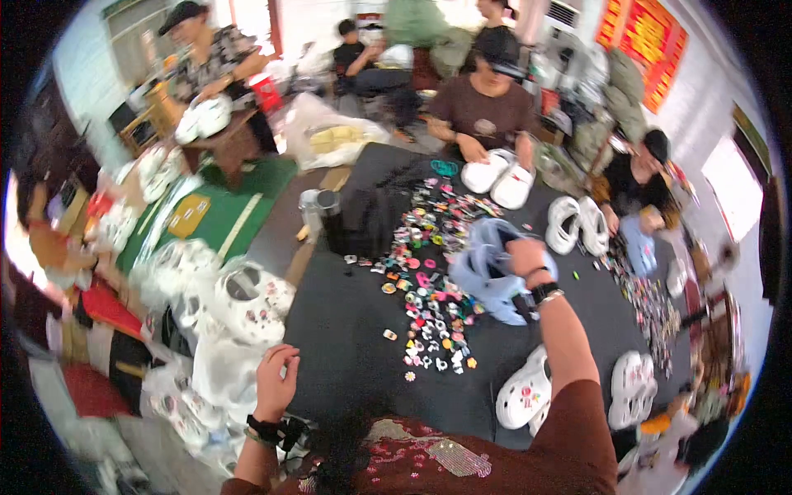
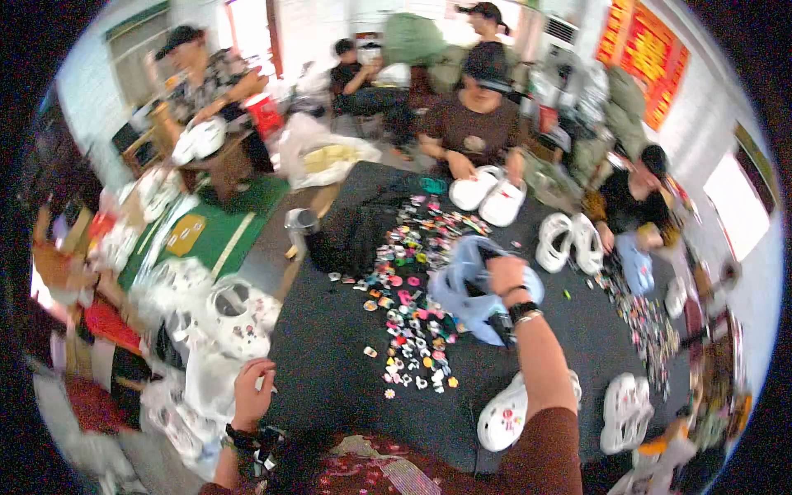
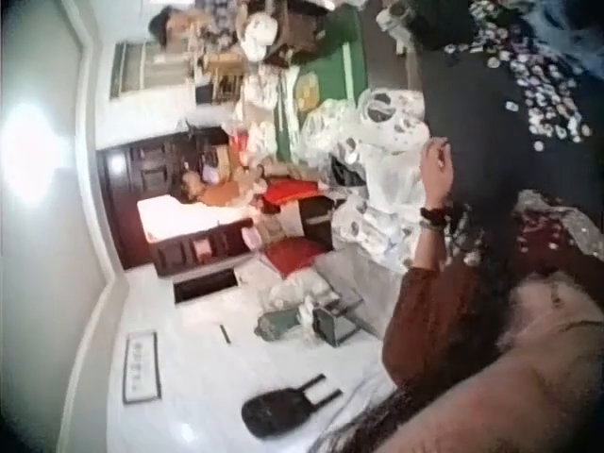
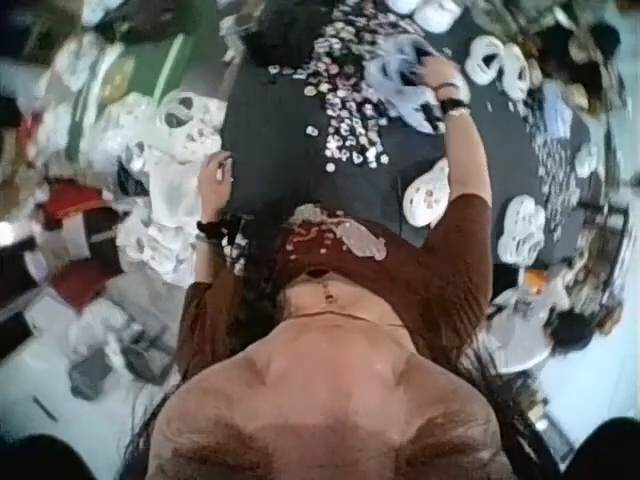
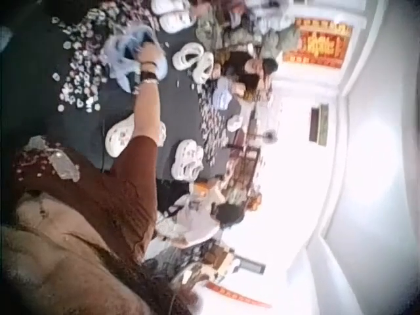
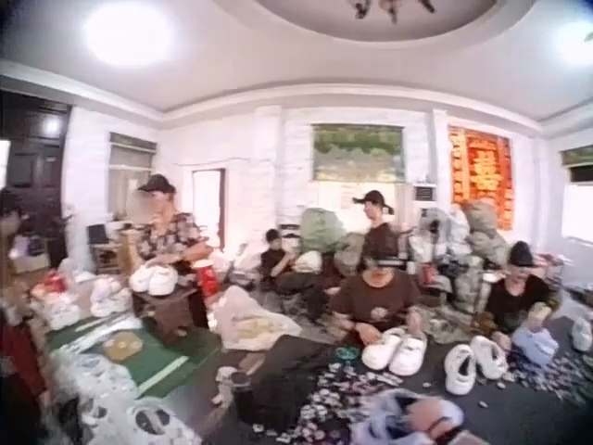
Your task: Attaching charms and accessories to clogs/shoes in a manufacturing workshop.
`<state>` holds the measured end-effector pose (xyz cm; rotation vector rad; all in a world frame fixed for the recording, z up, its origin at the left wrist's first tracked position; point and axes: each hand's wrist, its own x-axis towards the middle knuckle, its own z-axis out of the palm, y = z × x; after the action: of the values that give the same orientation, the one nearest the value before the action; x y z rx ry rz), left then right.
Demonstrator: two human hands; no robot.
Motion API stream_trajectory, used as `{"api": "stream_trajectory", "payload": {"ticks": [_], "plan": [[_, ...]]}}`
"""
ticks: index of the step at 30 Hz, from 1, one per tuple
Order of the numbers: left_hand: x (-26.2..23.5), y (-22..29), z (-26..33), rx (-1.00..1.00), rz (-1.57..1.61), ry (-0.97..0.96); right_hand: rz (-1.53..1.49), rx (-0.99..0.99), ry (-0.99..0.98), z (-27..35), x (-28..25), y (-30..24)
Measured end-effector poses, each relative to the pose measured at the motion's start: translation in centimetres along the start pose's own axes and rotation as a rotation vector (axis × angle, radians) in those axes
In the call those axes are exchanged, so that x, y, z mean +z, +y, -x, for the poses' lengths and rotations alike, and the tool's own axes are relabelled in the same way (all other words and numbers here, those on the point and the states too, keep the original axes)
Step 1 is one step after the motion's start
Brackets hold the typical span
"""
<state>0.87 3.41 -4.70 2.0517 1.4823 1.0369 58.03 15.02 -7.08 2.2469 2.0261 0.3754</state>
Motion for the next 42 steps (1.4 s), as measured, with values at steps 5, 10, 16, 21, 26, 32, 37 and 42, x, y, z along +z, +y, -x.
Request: {"api": "stream_trajectory", "payload": {"ticks": [5, 10, 16, 21, 26, 32, 37, 42], "plan": [[1.0, -2.6, -0.9, 0.009, -0.061, -0.042, 0.012, 0.266, -0.028, -1.4, 8.7, 14.9], [1.9, -4.3, 0.9, -0.156, -0.009, -0.069, 0.086, 0.144, -0.043, 0.6, 13.8, 17.7], [0.8, -6.0, 1.9, -0.140, -0.096, 0.038, -0.344, 0.254, 0.168, 2.8, 11.0, 10.2], [-2.2, -10.7, -0.8, -0.141, -0.257, 0.194, -0.343, 0.296, 0.283, 8.9, 8.6, 6.4], [-3.4, -12.4, -7.2, 0.048, -0.485, 0.156, -0.580, 0.149, 0.286, 15.1, 4.7, -1.9], [-3.3, -18.1, -14.1, -0.180, -0.729, 0.066, -0.737, 0.157, 0.171, 19.6, 1.0, -8.9], [-3.5, -18.6, -17.9, -0.413, -0.757, -0.202, -0.674, 0.162, 0.294, 22.5, -1.6, -11.0], [-1.1, -23.8, -17.3, -0.360, -0.804, -0.043, -0.724, 0.236, 0.261, 24.4, -1.6, -12.9]]}}
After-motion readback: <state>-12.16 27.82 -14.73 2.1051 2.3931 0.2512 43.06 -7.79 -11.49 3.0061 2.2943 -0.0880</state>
